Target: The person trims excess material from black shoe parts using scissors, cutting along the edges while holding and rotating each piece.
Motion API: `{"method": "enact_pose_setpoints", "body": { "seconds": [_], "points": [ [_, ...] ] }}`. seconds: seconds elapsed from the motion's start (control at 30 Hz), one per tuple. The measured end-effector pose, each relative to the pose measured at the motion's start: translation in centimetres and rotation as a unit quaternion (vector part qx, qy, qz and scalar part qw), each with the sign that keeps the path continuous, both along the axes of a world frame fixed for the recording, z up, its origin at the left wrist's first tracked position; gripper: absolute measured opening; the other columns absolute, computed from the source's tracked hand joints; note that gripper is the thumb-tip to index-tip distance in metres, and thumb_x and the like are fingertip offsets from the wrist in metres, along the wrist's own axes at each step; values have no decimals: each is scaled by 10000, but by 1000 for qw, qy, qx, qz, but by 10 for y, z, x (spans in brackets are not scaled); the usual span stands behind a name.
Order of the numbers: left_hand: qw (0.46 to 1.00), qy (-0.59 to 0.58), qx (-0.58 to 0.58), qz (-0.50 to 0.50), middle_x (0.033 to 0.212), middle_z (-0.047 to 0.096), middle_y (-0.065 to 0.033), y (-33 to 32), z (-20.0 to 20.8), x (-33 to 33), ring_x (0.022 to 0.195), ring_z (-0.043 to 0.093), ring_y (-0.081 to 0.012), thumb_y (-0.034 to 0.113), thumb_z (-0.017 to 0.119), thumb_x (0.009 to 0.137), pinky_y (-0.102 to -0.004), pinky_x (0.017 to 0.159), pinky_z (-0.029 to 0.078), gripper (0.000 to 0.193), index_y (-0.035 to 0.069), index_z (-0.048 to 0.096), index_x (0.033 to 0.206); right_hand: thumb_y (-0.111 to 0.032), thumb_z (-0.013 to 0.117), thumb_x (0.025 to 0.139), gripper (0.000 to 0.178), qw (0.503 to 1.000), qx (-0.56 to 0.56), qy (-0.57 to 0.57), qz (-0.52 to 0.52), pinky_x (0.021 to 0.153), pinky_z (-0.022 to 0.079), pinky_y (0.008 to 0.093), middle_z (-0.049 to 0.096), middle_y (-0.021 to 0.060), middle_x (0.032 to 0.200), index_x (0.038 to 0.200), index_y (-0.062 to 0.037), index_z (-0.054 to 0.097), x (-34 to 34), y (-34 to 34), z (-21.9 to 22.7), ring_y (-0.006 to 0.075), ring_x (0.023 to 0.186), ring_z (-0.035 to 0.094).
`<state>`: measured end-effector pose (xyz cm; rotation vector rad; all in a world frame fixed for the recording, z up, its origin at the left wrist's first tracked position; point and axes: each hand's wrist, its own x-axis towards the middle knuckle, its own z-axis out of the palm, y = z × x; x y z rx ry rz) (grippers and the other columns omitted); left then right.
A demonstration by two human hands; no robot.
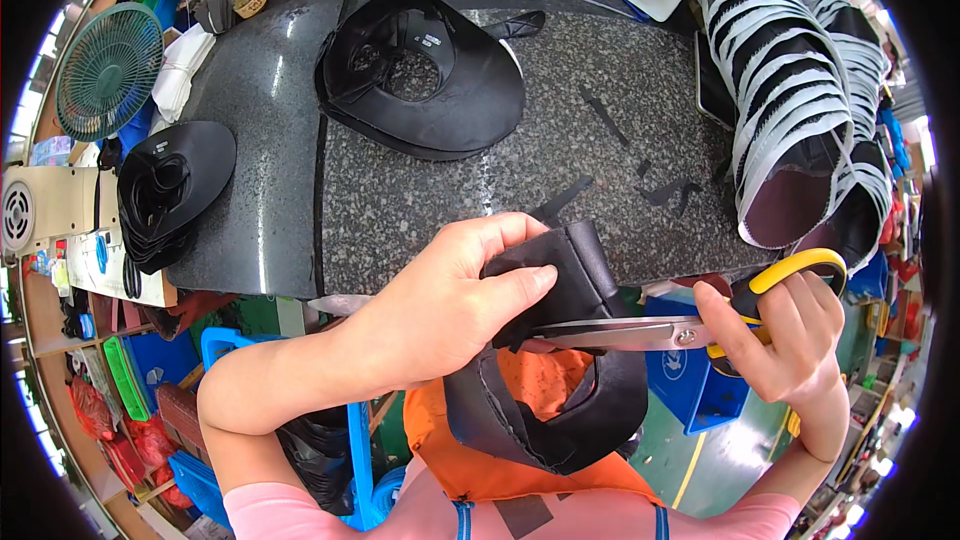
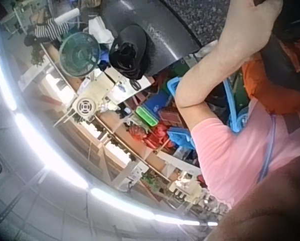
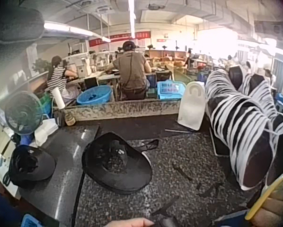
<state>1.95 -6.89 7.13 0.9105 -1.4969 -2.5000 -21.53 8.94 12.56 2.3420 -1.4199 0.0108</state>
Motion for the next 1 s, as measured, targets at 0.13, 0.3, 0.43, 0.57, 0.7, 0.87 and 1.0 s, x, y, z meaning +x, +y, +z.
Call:
{"method": "enact_pose_setpoints", "body": {
  "seconds": [0.13,0.3,0.43,0.57,0.7,0.87,1.0],
  "points": [
    [1000,-8,-2,-6,932,663,-41,-2,1,0,853,605,-67,76,519,969,-250,765,520,170,-17,584,1096,-165,689,609,462,1000,15,7,2,460,353,262,404,1,667,1070,-157,732,1,-1,1,138,545,479],
    [999,-14,1,-34,931,660,-42,-16,4,-4,844,609,-69,76,524,968,-252,753,530,172,-25,580,1095,-171,708,603,435,999,-19,-17,35,442,333,265,330,-6,625,1034,-124,738,-12,-9,-4,127,535,465],
    [994,8,-4,-112,995,663,-40,-26,20,-15,919,609,-89,79,604,925,-255,850,494,221,-37,597,1112,-196,880,593,612,874,18,-460,-153,562,454,286,623,90,832,1128,-27,635,-24,-25,-32,159,624,561],
    [943,-17,-271,-190,928,670,-54,-33,17,-23,868,608,-107,33,623,866,-267,828,485,213,-37,621,1067,-168,849,713,547,730,259,-625,-94,812,522,307,666,99,904,1158,-29,561,-3,-69,-58,184,895,665],
    [777,-42,-628,0,970,670,-119,-33,-12,-16,958,641,-197,-34,608,818,-295,857,475,277,-22,616,1094,-62,684,821,390,719,261,-634,-113,741,507,297,658,84,881,1187,-56,549,12,-66,-57,142,784,631],
    [944,-45,-291,151,1056,664,-83,-40,-66,3,937,652,-212,-33,595,856,-303,820,501,325,28,591,1175,-65,653,836,346,723,187,-664,-38,650,467,282,621,62,779,1166,-54,550,18,-76,-54,107,674,558],
    [978,-38,70,192,1048,664,-87,-35,-64,-8,959,660,-203,-17,606,867,-333,816,543,303,27,599,1167,-59,647,821,356,744,229,-627,-18,653,488,309,641,96,813,1163,-64,550,13,-75,-52,169,695,616]
  ]
}}
